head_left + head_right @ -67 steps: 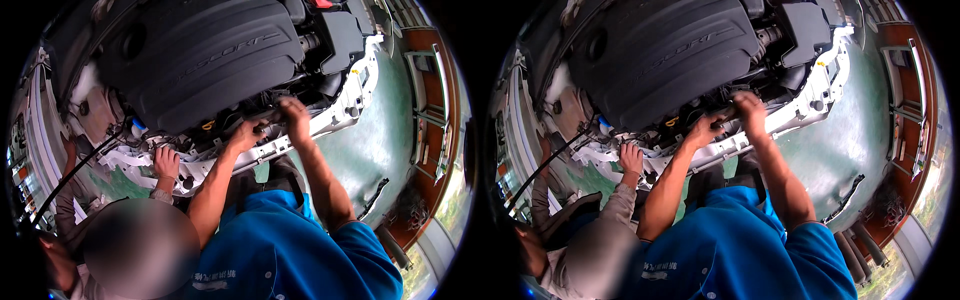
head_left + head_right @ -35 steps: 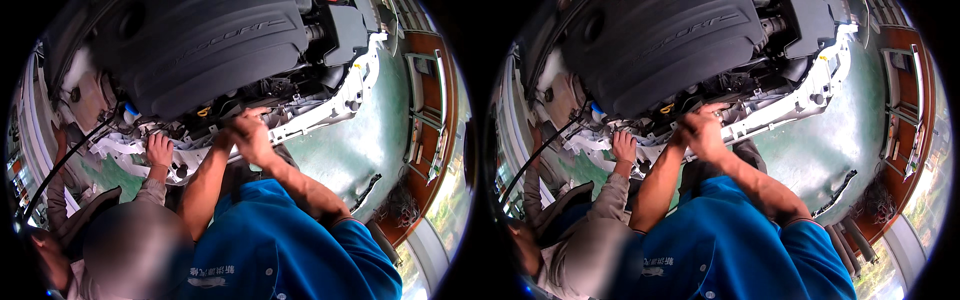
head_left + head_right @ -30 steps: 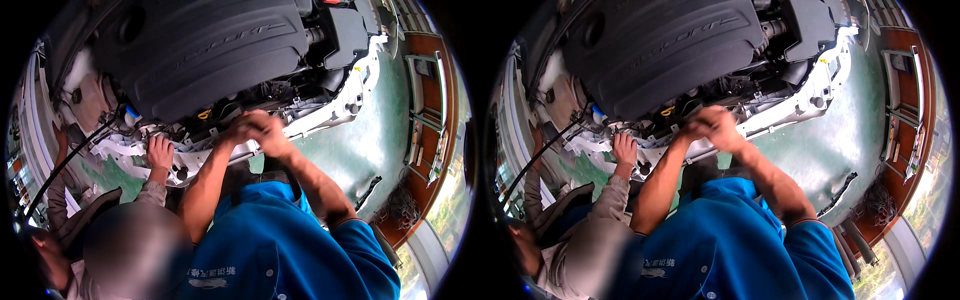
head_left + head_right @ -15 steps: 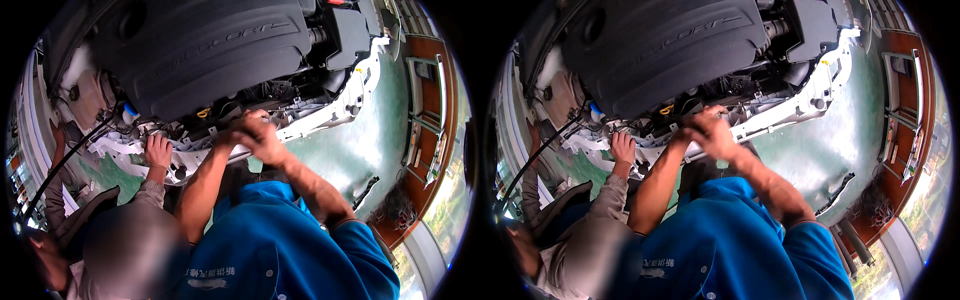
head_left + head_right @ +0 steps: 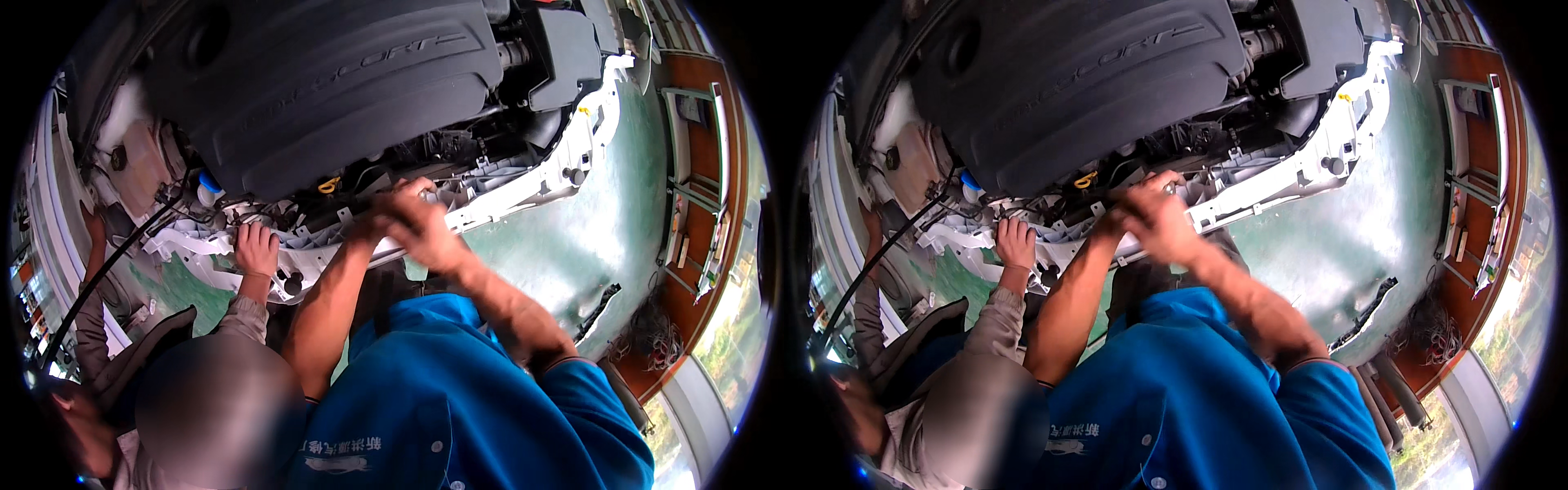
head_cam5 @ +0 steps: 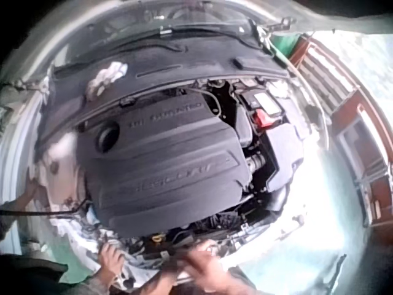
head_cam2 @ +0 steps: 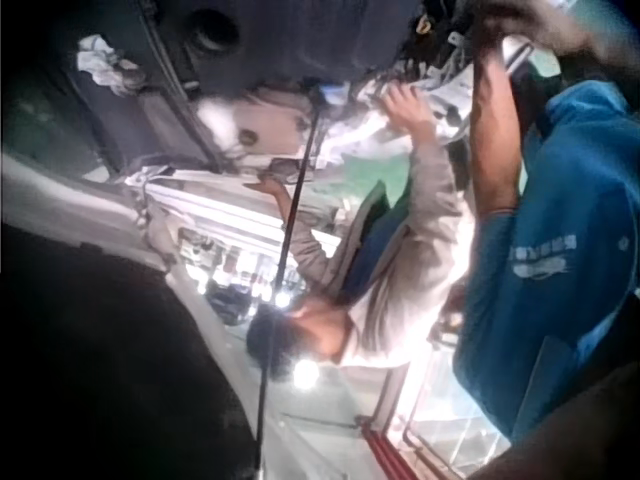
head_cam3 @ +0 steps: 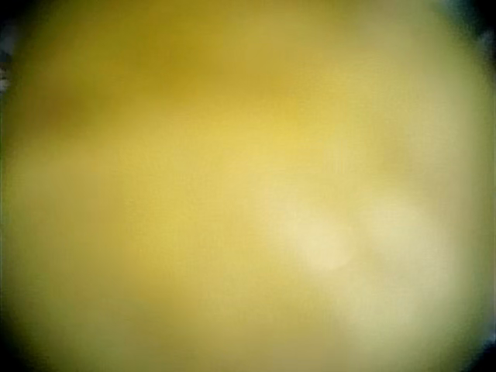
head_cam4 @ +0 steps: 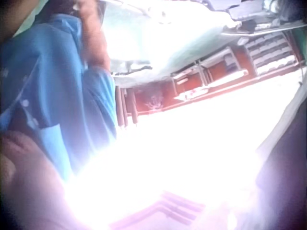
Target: The person removes a white plastic radiator support frame from the front of a white Ford Escort, places it on the floor, and then reinstalls it. The person uses a ratchet to tighten bolts securing the frame. Another person assists by holding the frame during reinstallation.
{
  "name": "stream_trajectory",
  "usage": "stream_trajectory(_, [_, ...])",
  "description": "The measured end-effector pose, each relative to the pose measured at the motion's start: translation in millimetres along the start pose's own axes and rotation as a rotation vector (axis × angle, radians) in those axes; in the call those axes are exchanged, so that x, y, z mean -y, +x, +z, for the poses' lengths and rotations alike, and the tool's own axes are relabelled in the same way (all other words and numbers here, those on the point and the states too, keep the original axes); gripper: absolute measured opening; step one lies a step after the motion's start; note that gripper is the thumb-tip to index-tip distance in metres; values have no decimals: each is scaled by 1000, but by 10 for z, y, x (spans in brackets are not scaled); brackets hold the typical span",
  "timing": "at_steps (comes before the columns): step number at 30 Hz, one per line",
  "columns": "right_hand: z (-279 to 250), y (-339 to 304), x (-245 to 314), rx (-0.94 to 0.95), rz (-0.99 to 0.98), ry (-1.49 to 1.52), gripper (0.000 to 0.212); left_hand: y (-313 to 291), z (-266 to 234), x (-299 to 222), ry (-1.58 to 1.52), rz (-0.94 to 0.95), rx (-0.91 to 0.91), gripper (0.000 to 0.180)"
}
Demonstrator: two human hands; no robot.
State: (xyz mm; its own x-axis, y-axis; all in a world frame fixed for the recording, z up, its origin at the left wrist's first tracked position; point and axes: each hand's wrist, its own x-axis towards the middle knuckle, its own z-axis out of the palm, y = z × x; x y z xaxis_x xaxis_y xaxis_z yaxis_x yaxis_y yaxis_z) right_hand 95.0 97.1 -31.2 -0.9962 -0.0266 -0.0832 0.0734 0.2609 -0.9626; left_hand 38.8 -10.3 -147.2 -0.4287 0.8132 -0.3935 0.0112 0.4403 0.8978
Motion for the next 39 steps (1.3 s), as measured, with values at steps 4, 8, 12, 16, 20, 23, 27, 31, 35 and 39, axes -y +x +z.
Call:
stream_trajectory(4, [-827,69,-594,-547,475,521,26,30,199,56,126,-10,-123,39])
stream_trajectory(8, [-18,-148,-489,-332,214,9,24,52,87,-117,99,-40,-24,42])
stream_trajectory(12, [358,16,19,1,33,-245,21,-66,-19,-77,44,9,-36,40])
stream_trajectory(16, [-329,-49,-387,-178,161,169,21,15,70,-126,134,-14,-84,38])
stream_trajectory(20, [-702,88,-585,-548,482,451,22,62,73,-195,162,-124,-49,41])
stream_trajectory(23, [217,-101,-81,-299,-6,-142,16,-79,-37,-128,128,40,-27,41])
stream_trajectory(27, [143,-47,-168,-79,-177,-131,22,-77,-70,-48,107,72,-40,42])
stream_trajectory(31, [-695,109,-508,-540,378,482,19,23,63,-135,188,-102,-60,43])
stream_trajectory(35, [-133,-142,-659,-483,-80,-328,17,31,104,92,44,-31,-52,41])
stream_trajectory(39, [153,-106,11,-249,58,-63,24,-69,89,-303,-454,174,43,40])
